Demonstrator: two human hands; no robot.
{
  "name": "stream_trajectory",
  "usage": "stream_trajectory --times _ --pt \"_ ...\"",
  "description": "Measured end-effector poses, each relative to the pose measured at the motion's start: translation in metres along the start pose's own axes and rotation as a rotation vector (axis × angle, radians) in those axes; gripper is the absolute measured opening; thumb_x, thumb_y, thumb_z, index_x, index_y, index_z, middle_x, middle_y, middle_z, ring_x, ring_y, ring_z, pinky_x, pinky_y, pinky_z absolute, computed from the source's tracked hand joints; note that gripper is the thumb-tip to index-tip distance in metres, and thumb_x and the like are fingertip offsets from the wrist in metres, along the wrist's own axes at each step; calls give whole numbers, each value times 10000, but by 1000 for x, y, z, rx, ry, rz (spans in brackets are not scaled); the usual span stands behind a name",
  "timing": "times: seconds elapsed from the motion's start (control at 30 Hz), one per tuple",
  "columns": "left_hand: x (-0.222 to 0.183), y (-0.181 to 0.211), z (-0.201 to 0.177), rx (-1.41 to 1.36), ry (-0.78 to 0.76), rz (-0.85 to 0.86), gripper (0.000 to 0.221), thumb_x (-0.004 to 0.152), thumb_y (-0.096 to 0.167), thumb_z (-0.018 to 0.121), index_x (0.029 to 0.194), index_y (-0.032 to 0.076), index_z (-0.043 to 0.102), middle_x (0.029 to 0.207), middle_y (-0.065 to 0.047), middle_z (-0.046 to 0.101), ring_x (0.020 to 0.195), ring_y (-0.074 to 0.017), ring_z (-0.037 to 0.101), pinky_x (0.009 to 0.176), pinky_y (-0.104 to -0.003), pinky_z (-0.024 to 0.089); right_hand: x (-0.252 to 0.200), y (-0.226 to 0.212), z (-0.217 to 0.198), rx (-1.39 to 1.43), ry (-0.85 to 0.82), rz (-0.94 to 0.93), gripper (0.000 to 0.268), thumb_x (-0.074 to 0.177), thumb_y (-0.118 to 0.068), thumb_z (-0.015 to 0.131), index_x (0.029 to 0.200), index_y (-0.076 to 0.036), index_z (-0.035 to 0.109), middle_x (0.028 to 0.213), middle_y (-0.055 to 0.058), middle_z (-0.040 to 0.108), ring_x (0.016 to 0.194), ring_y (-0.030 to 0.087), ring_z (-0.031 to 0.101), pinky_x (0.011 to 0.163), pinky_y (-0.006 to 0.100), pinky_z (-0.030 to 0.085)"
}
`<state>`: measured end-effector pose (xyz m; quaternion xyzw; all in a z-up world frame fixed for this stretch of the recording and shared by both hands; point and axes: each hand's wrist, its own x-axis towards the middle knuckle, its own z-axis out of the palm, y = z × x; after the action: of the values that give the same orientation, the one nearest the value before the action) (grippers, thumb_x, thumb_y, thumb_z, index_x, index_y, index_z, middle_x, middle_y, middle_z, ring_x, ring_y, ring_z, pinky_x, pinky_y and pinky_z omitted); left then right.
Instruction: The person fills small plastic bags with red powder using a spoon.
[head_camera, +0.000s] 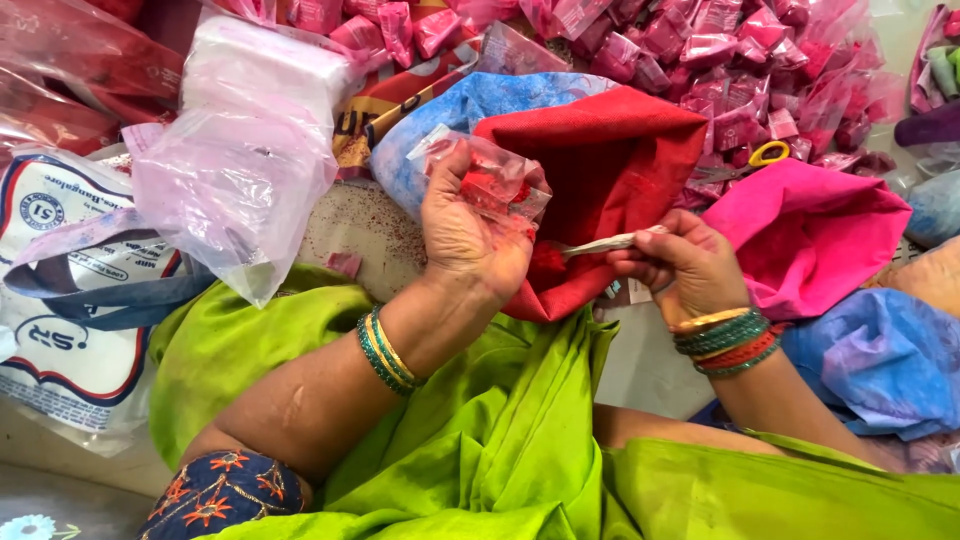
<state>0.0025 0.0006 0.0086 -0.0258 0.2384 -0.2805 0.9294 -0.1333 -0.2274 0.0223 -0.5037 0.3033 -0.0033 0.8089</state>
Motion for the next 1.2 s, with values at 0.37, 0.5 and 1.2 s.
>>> stream_trajectory --times 0.37,0.5,1.2 --pt "4 -4 -7 -29 -91 24 202 943 265 691 904 92 593 768 -75 631 754 -244 622 822 -409 537 -21 -60 8 70 34 -135 68 1032 63 598 1011 1 616 945 176 713 860 335 759 753 389 651" --pt "4 -5 -4 21 40 34 202 910 277 692 961 92 628 846 -83 695 817 -266 674 841 -439 564 -19 -60 40 103 17 -158 83 1028 69 590 1000 -8 606 971 176 723 871 336 755 785 415 659" --pt "19 1 -19 -68 89 -40 344 901 304 685 1119 57 585 948 -141 684 850 -318 678 854 -483 550 -62 -64 93 -1403 -411 -1381 178 898 74 737 958 -14 594 1156 157 685 1039 335 687 888 445 560"
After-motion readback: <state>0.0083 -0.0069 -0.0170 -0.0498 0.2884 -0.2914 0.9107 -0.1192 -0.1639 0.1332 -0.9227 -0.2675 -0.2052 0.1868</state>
